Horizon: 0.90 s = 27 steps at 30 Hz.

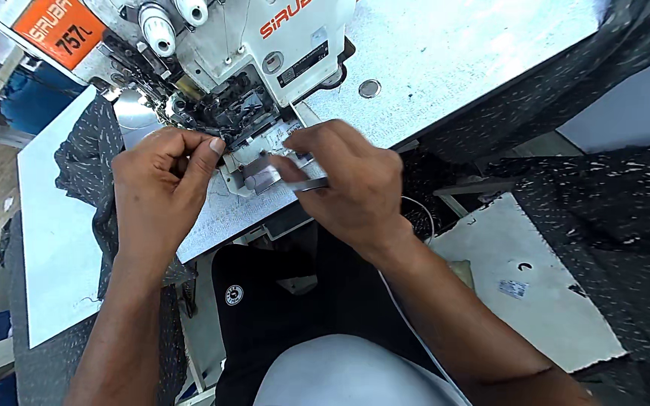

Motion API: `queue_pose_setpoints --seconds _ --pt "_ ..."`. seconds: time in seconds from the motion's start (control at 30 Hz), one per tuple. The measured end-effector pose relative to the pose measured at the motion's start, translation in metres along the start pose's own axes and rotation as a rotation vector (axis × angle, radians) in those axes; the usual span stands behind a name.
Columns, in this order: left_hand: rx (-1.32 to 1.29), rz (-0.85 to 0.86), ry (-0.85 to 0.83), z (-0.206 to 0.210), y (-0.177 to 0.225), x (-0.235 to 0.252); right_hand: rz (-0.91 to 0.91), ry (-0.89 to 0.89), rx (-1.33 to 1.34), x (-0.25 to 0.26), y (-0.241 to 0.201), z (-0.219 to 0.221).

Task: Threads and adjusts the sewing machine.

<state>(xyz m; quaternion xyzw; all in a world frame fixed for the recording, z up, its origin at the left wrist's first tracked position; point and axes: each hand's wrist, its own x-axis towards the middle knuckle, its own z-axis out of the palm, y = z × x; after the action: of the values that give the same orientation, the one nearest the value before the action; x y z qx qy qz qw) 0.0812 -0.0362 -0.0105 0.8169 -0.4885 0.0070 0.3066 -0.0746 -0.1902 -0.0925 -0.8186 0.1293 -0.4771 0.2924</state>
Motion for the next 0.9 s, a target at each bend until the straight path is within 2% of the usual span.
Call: queue_pose_setpoints --seconds 0.17,0.27,0.33,0.43,0.5,0.6,0.7,0.77,0.9 --pt "-0.03 -0.005 -0.009 -0.003 -0.007 0.007 0.129 0.154 0.412 0.004 0.01 -0.035" --pt "-0.026 -0.024 -0.054 -0.006 -0.005 0.01 0.084 0.262 0.427 0.006 0.011 -0.039" --pt "-0.048 -0.025 -0.081 -0.008 -0.006 0.013 0.122 0.297 0.504 0.006 0.008 -0.037" --pt "-0.14 -0.046 -0.111 -0.01 -0.008 0.015 0.35 0.179 0.932 0.002 0.001 -0.033" --pt "-0.211 -0.07 -0.108 -0.009 -0.01 0.015 0.414 0.064 1.101 -0.001 -0.002 -0.03" --pt "-0.277 -0.097 -0.103 -0.007 -0.011 0.014 0.335 0.08 1.054 -0.005 -0.011 -0.019" --pt "-0.282 -0.121 -0.097 -0.007 -0.009 0.015 0.122 0.191 0.775 -0.008 -0.013 -0.005" --pt "-0.278 -0.139 -0.097 -0.007 -0.008 0.015 0.011 0.188 0.602 -0.007 -0.016 -0.001" --pt "-0.301 -0.146 -0.094 -0.006 -0.008 0.016 -0.127 0.186 0.496 -0.009 -0.02 0.012"
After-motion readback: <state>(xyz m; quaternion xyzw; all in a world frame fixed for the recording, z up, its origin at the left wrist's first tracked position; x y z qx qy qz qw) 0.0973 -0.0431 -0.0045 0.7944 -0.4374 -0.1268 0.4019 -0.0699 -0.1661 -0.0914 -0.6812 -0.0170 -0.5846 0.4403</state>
